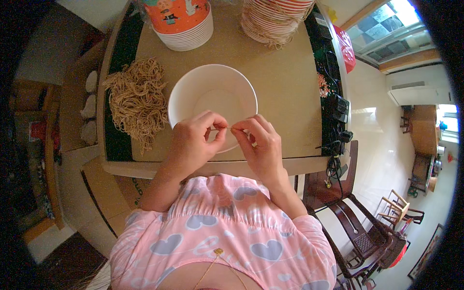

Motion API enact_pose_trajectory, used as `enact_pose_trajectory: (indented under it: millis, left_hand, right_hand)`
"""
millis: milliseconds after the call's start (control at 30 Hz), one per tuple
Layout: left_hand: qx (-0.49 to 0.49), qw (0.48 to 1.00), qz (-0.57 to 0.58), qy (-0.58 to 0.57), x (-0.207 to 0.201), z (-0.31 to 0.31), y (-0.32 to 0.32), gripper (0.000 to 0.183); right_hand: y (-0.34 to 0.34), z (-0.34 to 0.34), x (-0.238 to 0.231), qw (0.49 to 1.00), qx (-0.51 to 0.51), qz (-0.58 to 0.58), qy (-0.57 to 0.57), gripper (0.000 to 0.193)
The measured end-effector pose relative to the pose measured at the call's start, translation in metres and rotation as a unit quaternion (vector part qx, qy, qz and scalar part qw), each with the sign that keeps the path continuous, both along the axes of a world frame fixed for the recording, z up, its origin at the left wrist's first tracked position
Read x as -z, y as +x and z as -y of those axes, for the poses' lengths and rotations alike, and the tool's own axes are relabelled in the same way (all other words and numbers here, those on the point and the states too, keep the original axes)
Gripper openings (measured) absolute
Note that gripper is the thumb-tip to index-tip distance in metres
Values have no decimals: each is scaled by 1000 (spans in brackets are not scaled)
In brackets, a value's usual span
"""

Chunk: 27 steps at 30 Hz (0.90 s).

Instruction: Tying thin strings onto the edges of paper cups for a craft or assembly task.

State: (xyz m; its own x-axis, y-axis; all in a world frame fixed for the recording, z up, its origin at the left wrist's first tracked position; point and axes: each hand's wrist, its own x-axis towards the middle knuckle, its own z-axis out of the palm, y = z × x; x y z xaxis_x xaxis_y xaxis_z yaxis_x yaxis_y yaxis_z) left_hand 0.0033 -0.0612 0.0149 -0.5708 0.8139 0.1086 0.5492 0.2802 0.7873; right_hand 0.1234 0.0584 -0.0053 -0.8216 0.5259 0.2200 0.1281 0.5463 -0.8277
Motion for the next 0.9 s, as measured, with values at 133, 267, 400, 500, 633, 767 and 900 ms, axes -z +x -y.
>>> enact_pose_trajectory:
  millis: [133, 267, 400, 500, 633, 767, 900]
  left_hand:
    - [-2, 1000, -11, 22, 4, 0, -2, 12]
    - [-7, 999, 32, 38, 2, 2, 0, 15]
    - [-33, 989, 140, 43, 9, 11, -6, 25]
    - [-17, 989, 136, 50, 9, 13, -11, 23]
    - [3, 996, 80, 38, -3, 12, -11, 16]
    - [1, 998, 64, 28, -3, 12, -11, 15]
    - [0, 998, 63, -1, -6, 12, -9, 15]
  right_hand:
    - [-3, 6, -8, 998, 37, 32, 29, 11]
    - [-3, 3, -4, 995, 1, 3, 95, 13]
    - [-3, 7, 1, 996, 35, -16, 74, 12]
    - [-2, 9, 4, 998, 49, -10, 50, 11]
    - [-4, 11, 4, 998, 45, -19, 49, 11]
    - [-5, 12, 1, 997, 39, -13, 58, 11]
    - [-5, 11, 4, 997, 49, -25, 58, 11]
